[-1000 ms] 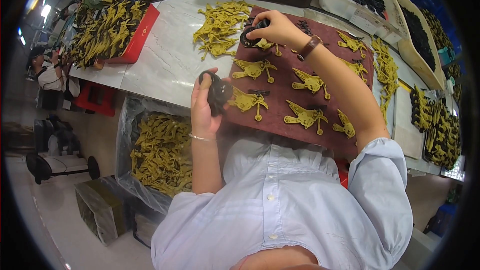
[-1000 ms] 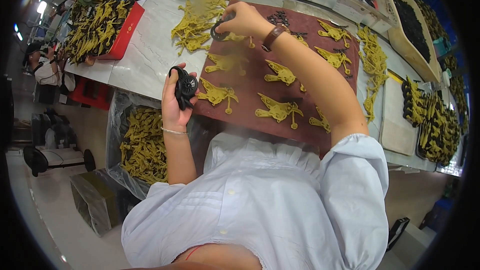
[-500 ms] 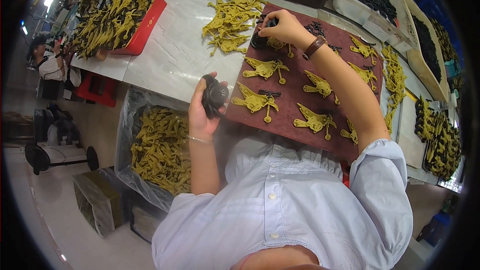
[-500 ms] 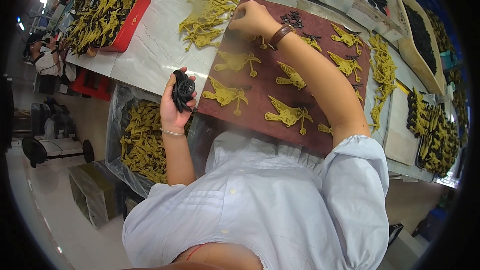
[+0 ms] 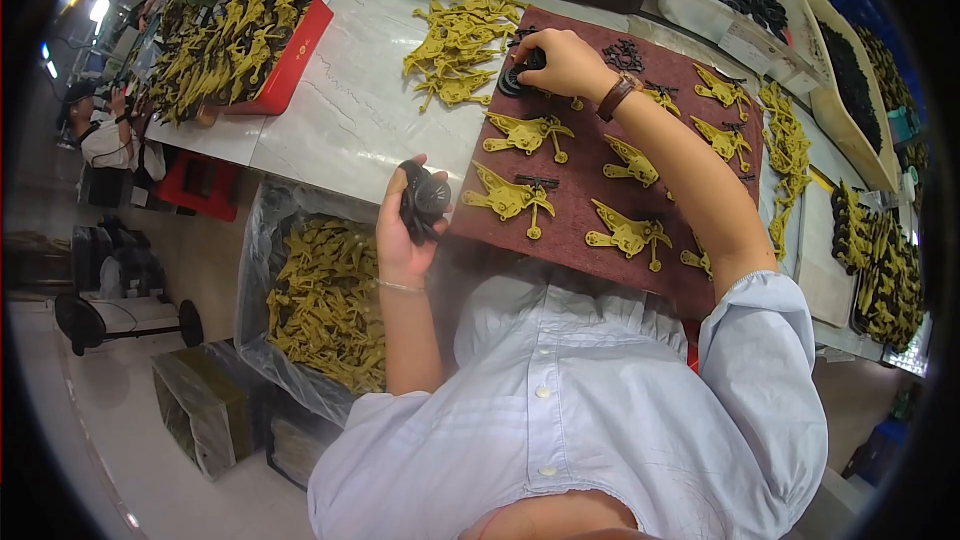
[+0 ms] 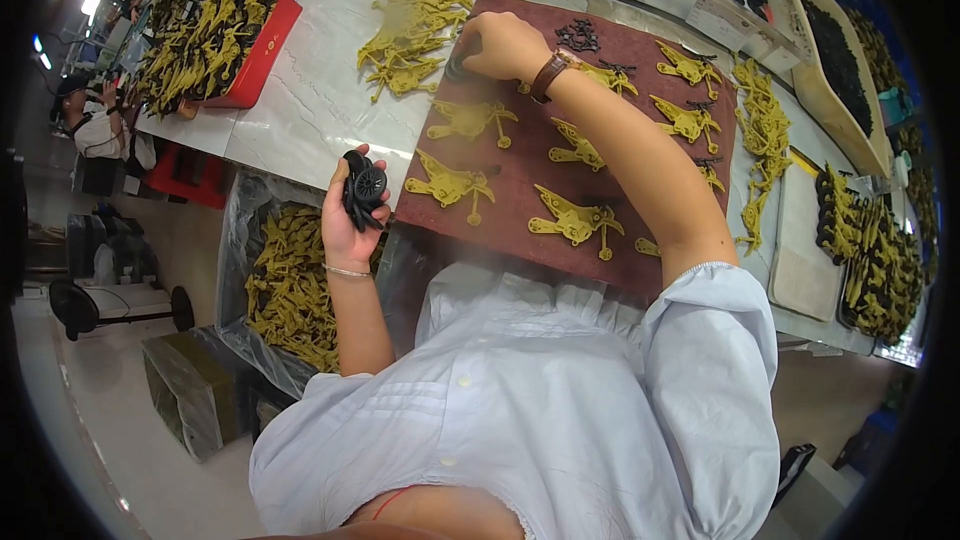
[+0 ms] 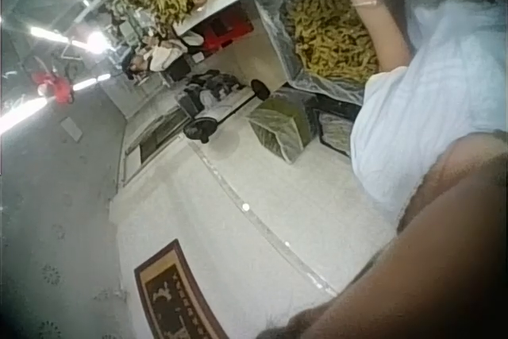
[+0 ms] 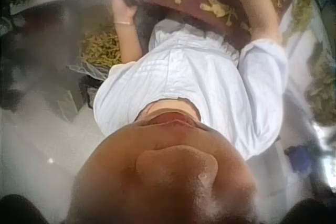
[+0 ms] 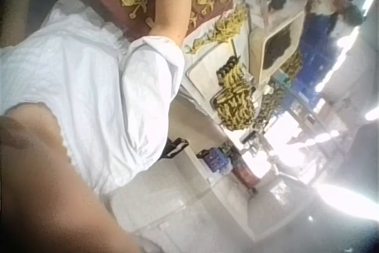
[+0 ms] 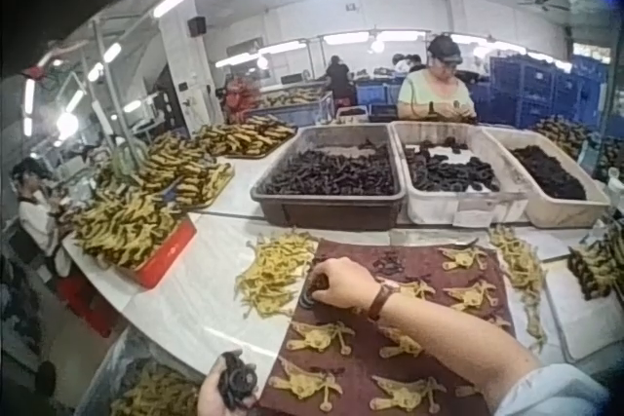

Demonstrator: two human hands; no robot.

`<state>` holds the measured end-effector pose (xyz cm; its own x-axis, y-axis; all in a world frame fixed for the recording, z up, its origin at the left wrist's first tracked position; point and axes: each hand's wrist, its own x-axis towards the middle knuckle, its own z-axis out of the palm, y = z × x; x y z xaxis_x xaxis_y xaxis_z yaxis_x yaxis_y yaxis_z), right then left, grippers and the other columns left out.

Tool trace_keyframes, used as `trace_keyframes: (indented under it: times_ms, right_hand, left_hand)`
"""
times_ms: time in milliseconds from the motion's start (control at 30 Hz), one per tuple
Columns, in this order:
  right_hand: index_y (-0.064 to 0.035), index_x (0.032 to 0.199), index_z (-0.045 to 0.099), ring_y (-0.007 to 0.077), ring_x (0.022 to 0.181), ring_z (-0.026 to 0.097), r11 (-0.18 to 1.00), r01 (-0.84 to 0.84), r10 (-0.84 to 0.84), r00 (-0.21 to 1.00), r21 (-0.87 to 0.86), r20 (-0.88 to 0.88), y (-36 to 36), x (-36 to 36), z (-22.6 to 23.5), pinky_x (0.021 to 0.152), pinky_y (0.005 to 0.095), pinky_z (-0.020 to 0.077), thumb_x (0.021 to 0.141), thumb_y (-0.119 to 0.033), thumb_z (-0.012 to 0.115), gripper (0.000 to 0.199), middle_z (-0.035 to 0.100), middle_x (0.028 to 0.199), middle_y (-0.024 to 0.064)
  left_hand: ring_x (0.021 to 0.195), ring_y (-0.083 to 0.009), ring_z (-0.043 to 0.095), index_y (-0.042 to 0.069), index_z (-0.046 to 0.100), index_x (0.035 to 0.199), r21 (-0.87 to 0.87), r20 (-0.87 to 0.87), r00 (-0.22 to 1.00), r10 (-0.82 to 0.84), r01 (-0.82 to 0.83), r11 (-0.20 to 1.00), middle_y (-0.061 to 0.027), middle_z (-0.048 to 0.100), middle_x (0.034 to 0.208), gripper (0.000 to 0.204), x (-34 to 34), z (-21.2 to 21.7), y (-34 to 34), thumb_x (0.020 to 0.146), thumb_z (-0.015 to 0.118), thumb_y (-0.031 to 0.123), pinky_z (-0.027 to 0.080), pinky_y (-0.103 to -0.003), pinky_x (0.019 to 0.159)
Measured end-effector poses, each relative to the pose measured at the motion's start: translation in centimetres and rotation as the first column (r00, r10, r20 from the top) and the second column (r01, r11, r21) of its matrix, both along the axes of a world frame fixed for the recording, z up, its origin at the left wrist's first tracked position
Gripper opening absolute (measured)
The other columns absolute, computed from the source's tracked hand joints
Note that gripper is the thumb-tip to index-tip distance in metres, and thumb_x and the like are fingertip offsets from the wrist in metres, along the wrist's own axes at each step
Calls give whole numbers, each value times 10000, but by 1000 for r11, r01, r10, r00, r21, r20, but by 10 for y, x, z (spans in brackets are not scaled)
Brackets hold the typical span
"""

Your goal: The person assembles toy motorcycles by hand, attaching black plastic wheels from a parts bin onto yellow toy motorcycle frames at a factory workbench.

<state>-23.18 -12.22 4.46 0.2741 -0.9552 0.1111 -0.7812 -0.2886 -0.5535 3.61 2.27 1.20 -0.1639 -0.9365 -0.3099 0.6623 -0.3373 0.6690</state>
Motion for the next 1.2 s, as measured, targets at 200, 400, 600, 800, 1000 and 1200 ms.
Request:
trace_keyframes:
  times_ms: [200,400,600,800,1000,1200]
  right_hand:
    - [-59,946,666,316,846,631,978,-129,122,991,-167,-50,13,-37,17,765,381,498,713,-165,709,259,667,889,139]
    - [-65,942,667,310,851,624,950,-309,303,947,-40,-108,29,-73,29,782,379,488,703,-134,713,252,664,883,130]
    - [-63,942,673,296,863,630,945,-320,326,940,74,-97,33,-68,22,793,371,493,710,-144,716,249,672,896,124]
    - [-68,939,675,295,871,630,950,-313,313,948,12,-55,30,-78,17,814,370,485,711,-160,723,250,676,909,120]
    - [-82,901,677,288,800,647,947,-306,301,951,-96,-64,36,-77,7,718,376,509,709,-184,721,222,672,820,110]
    - [-64,835,654,297,788,644,942,-295,283,955,-163,-94,40,-75,9,701,380,509,721,-166,699,159,668,806,112]
  left_hand:
    - [658,-177,603,97,472,1266,-11,8,1000,-3,3,1000,-109,631,1005,395,1,-1,2,975,430,361,425,-247,455]
    - [652,-183,613,98,452,1288,0,1,1000,-20,20,1000,-112,633,1008,409,-2,-3,2,977,423,363,437,-246,451]
    - [647,-183,616,99,452,1288,-2,19,1000,-11,11,1000,-116,632,1010,411,-5,1,5,976,427,366,445,-247,451]
    - [635,-177,604,106,457,1279,3,37,999,16,-16,1000,-109,626,999,411,1,3,6,971,438,378,441,-245,451]
    - [640,-177,599,116,460,1279,7,48,999,16,-16,1000,-100,621,997,410,0,0,6,970,441,386,435,-243,442]
    - [639,-181,600,115,454,1285,10,52,999,16,-16,1000,-102,622,996,414,-1,1,5,970,443,384,435,-241,436]
